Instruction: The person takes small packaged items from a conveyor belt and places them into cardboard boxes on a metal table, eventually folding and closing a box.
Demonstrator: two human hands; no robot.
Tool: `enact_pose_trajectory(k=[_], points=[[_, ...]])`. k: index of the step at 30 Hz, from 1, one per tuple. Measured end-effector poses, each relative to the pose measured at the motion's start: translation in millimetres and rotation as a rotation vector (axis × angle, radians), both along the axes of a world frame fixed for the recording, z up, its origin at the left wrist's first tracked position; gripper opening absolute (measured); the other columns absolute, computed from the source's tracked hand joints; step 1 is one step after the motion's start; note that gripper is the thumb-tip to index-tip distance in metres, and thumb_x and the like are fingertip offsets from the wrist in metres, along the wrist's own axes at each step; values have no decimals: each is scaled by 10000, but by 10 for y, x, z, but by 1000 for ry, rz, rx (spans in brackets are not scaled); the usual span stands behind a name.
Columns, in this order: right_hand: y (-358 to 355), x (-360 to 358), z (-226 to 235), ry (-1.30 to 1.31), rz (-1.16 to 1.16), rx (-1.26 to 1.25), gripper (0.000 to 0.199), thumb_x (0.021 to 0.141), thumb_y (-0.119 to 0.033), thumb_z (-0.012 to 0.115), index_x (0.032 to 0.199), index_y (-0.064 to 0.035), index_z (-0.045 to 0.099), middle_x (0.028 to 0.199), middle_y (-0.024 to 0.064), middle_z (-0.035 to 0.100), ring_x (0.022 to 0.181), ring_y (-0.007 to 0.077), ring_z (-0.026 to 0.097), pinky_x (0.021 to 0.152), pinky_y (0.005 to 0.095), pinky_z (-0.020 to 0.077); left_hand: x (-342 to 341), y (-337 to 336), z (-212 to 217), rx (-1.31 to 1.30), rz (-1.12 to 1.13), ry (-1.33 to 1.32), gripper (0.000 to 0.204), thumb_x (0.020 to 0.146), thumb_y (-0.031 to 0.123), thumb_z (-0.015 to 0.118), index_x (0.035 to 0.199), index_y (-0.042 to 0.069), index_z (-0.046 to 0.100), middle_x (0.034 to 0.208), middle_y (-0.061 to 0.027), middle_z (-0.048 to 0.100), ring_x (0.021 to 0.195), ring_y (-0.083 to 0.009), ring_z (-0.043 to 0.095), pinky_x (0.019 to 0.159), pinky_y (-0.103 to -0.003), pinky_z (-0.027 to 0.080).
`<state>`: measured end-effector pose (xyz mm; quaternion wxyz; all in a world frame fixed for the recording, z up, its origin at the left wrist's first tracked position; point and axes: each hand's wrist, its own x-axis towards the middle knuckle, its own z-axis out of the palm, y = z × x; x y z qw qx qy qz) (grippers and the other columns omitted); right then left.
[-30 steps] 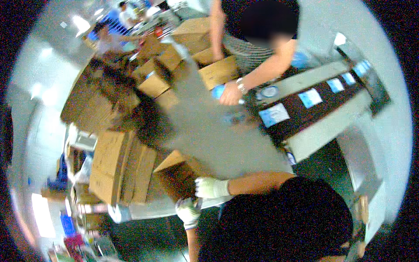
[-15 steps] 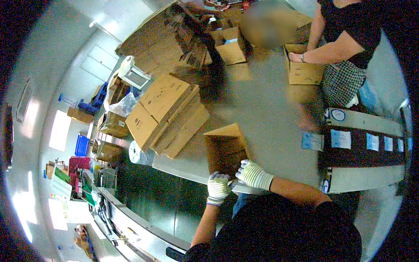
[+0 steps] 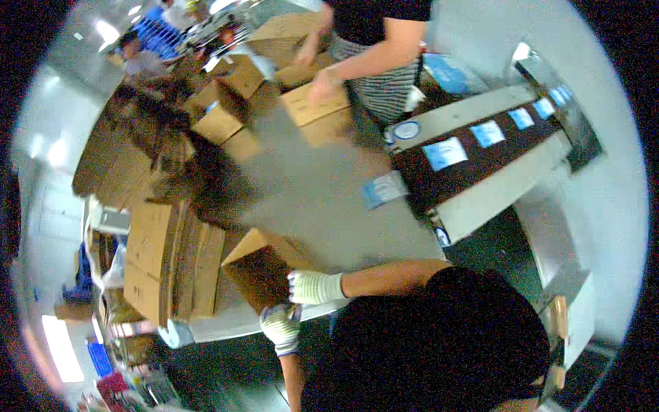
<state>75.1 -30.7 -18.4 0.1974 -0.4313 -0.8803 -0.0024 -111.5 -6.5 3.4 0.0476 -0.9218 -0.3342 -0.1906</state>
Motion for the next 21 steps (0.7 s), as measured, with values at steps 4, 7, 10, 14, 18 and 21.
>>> enact_pose_trajectory(k=[4,7,10,14,18,21], points=[[28,11,-7,-14,-48,68,125,766,-224,528,716,-124,586,653,16,578,708,192,576,752,343,421,77,25,65,-60,0,22,277,711,353,689,675,120,543,619,-43,564,635,-234,561,838,-383,432],[20,12,-16,-2,-38,85,128,766,-226,528,716,-123,585,662,16,579,702,195,570,731,341,418,82,52,36,-54,-8,34,266,705,344,694,658,128,548,617,-33,566,643,-226,563,823,-376,428],[45,-22,-58,-34,-45,115,120,762,-225,531,714,-128,583,674,12,578,697,195,566,725,343,415,88,38,85,-62,3,18,251,706,345,691,660,132,566,610,-29,566,644,-224,564,813,-373,424],[36,-12,17,-55,-50,129,119,770,-224,523,720,-132,580,668,11,572,692,200,562,729,352,413,45,58,41,-92,4,-15,244,706,355,688,687,130,595,627,-32,588,647,-223,567,813,-378,419],[26,22,64,-38,-59,159,122,774,-223,519,719,-131,577,666,3,569,681,198,558,705,356,416,59,72,50,-51,11,24,245,691,345,701,684,125,592,632,-35,589,649,-225,567,829,-384,419],[60,-35,-6,-69,-62,154,126,774,-223,522,711,-129,576,653,0,565,661,195,558,681,363,417,28,84,-6,-108,1,-5,252,687,343,705,681,121,587,634,-33,589,651,-226,567,836,-385,420]])
